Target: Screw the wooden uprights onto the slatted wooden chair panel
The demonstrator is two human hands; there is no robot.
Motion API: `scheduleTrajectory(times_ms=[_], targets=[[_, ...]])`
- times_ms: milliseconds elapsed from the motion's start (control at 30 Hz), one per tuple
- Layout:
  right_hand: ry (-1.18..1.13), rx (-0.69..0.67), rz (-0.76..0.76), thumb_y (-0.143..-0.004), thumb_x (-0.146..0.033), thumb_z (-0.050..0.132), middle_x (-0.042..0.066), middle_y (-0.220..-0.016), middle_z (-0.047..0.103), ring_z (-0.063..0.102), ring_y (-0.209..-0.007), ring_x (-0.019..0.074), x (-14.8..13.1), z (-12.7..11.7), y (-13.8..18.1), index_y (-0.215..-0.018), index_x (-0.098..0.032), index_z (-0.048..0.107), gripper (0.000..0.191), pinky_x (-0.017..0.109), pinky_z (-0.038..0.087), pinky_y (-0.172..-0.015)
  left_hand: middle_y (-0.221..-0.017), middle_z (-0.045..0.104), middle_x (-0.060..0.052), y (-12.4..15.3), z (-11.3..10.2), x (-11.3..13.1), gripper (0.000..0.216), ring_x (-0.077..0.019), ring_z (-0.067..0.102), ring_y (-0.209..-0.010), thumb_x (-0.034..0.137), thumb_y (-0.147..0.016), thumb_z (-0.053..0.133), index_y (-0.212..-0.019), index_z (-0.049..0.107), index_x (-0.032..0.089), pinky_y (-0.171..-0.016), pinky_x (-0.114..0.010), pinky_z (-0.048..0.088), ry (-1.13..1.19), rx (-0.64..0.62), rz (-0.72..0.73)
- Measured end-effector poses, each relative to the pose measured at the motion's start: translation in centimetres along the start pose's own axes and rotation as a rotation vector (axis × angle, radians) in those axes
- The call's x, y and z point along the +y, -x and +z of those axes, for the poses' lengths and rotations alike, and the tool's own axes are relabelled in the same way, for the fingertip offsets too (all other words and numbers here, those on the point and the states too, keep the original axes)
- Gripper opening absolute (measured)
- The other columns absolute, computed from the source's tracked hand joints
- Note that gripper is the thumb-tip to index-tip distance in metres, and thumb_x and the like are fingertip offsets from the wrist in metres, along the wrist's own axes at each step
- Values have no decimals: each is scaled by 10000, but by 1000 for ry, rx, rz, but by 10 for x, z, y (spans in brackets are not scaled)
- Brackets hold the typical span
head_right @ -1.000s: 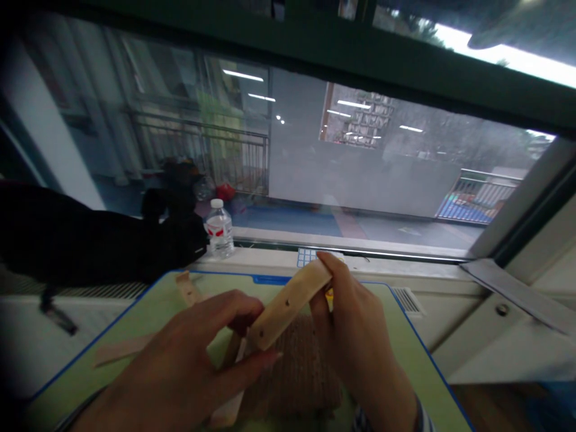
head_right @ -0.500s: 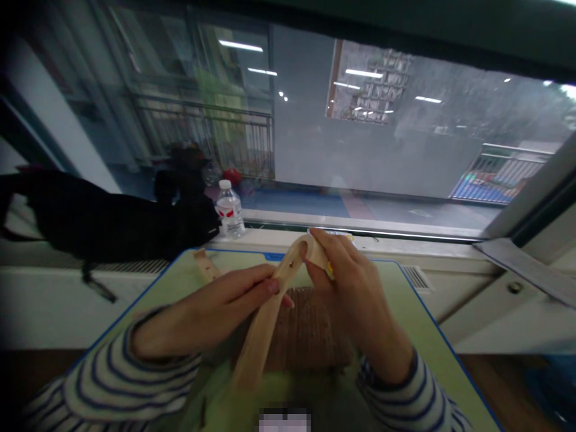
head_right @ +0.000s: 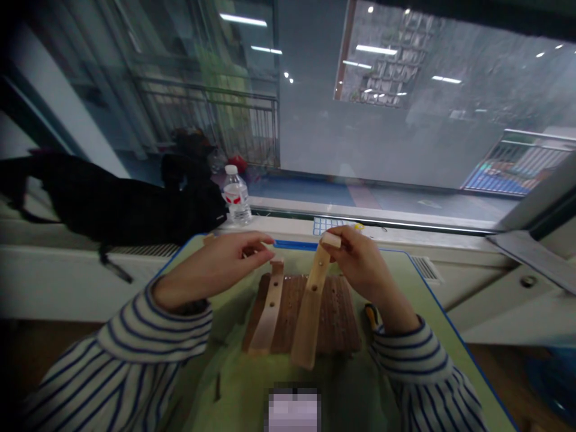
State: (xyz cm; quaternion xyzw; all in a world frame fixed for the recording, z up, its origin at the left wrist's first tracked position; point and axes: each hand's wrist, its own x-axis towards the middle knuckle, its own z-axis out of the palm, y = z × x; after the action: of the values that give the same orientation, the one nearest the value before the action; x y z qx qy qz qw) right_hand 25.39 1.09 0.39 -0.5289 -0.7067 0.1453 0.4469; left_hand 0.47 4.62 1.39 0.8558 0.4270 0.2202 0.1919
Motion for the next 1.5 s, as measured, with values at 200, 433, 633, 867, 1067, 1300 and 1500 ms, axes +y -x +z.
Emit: scheduleTrajectory(times_ms=[200, 433, 633, 867, 1067, 1300, 1500], targets=[[-39, -148, 9, -847, -329, 543, 13, -740, 644, 590, -639, 132, 18, 18, -1, -896, -176, 645, 190, 248, 465, -563, -1086, 676, -85, -7, 18, -20, 425, -233, 630, -919, 484, -892, 432, -1133, 625, 192, -756, -306, 439, -200, -106, 7], [-70, -197, 11, -869, -331, 510, 26, -820, 644, 585, -737, 152, 42, 42, 5, -952, -183, 601, 192, 274, 472, -659, -988, 689, -54, -11, 28, -22, 369, -230, 626, -900, 471, -895, 439, -1103, 627, 231, -722, -289, 414, -86, -156, 13], [-90, -234, 14, -886, -308, 475, 36, -879, 648, 588, -797, 168, 53, 56, 14, -1000, -192, 573, 190, 296, 477, -725, -785, 638, -5, -17, 36, -32, 381, -166, 585, -728, 500, -921, 371, -1043, 583, 208, -637, -245, 394, 135, -186, -17], [-82, -316, 62, -884, -251, 475, 77, -994, 671, 605, -906, 198, 47, 50, 17, -1067, -183, 563, 214, 339, 482, -806, -795, 623, 7, -15, 30, -29, 386, -149, 579, -743, 498, -924, 363, -1022, 587, 199, -661, -242, 406, 267, -226, -25], [-53, -381, 105, -898, -245, 465, 80, -971, 684, 628, -860, 190, 39, 47, 14, -1082, -186, 556, 213, 328, 494, -768, -929, 667, -8, -15, 23, -28, 371, -173, 609, -857, 476, -931, 367, -1085, 595, 227, -751, -274, 424, 278, -291, -38], [-10, -448, 91, -870, -172, 492, 67, -951, 696, 649, -862, 196, 30, 54, 11, -1082, -200, 570, 228, 318, 481, -757, -1013, 667, 1, -14, 20, -29, 331, -182, 607, -909, 424, -945, 371, -1135, 593, 269, -829, -292, 418, 229, -313, -22], [15, -424, 75, -884, -169, 470, 68, -1006, 697, 650, -919, 201, 30, 59, 11, -1115, -204, 573, 255, 328, 481, -795, -984, 669, 0, -13, 23, -27, 351, -185, 616, -899, 440, -965, 323, -1122, 582, 264, -804, -303, 421, 199, -300, -6]])
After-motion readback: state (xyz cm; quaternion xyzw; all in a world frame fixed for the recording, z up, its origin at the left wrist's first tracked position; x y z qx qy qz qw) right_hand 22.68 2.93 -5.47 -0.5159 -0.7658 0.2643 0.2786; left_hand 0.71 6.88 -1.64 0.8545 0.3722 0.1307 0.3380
